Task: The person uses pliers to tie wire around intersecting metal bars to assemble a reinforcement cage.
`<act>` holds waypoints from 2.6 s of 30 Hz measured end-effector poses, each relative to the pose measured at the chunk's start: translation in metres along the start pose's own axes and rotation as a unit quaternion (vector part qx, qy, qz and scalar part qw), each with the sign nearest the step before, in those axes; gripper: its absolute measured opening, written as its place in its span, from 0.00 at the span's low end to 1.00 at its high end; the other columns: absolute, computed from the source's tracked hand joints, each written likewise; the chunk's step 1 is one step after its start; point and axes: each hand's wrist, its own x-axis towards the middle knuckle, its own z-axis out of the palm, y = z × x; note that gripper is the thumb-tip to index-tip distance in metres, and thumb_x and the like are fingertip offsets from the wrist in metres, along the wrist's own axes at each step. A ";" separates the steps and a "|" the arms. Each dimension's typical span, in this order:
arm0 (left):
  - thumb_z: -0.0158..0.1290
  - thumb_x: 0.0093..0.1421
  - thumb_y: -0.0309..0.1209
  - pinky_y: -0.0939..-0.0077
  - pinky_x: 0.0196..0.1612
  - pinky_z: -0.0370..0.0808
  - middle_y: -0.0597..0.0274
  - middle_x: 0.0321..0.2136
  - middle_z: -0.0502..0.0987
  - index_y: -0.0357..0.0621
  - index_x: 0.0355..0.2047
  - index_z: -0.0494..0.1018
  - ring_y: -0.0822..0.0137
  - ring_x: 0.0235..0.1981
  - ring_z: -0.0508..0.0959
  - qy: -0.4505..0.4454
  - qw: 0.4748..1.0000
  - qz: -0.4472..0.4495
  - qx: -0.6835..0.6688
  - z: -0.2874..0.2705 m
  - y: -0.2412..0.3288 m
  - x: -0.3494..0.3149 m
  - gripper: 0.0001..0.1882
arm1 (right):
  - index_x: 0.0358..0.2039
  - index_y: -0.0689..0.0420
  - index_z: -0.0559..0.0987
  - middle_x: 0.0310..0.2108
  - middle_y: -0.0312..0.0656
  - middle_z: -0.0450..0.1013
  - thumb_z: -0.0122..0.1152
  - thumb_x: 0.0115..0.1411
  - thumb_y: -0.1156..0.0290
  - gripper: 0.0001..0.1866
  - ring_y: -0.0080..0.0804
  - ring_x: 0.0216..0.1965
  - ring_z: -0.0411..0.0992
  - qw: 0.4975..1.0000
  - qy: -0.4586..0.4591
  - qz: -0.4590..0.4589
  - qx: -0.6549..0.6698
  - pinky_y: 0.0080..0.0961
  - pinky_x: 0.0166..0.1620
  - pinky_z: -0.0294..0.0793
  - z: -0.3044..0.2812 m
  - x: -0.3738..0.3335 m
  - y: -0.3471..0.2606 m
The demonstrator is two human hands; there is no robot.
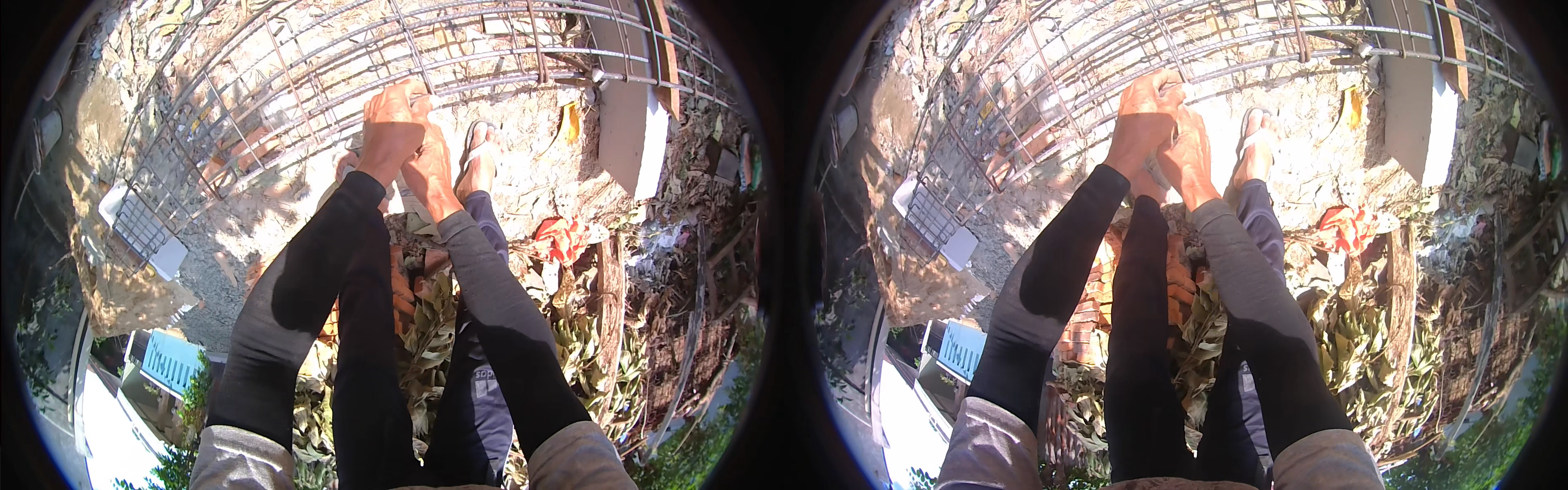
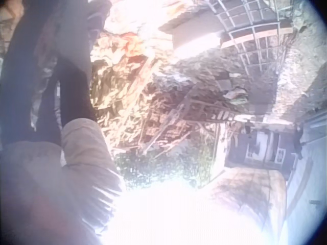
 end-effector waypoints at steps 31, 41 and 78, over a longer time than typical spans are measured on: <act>0.57 0.62 0.34 0.62 0.44 0.77 0.53 0.39 0.84 0.41 0.40 0.83 0.53 0.40 0.83 0.094 0.980 0.173 0.033 -0.001 -0.034 0.001 0.12 | 0.51 0.57 0.71 0.21 0.32 0.67 0.61 0.66 0.71 0.15 0.17 0.16 0.63 0.864 0.000 0.326 0.384 0.17 0.17 0.62 -0.063 0.033 -0.070; 0.59 0.63 0.41 0.73 0.39 0.75 0.60 0.33 0.83 0.34 0.46 0.80 0.73 0.33 0.77 -0.148 0.988 0.001 -0.048 -0.036 -0.029 0.026 0.21 | 0.49 0.62 0.82 0.38 0.55 0.81 0.59 0.63 0.66 0.18 0.46 0.41 0.81 0.969 -0.035 0.215 0.115 0.35 0.47 0.77 -0.056 0.028 -0.057; 0.57 0.63 0.45 0.67 0.48 0.75 0.50 0.42 0.84 0.36 0.48 0.80 0.61 0.42 0.82 -0.124 0.992 -0.026 -0.015 -0.027 -0.018 0.019 0.24 | 0.34 0.59 0.80 0.32 0.36 0.74 0.74 0.57 0.68 0.12 0.22 0.35 0.74 0.956 0.247 -0.154 -0.033 0.22 0.39 0.73 -0.267 0.068 -0.038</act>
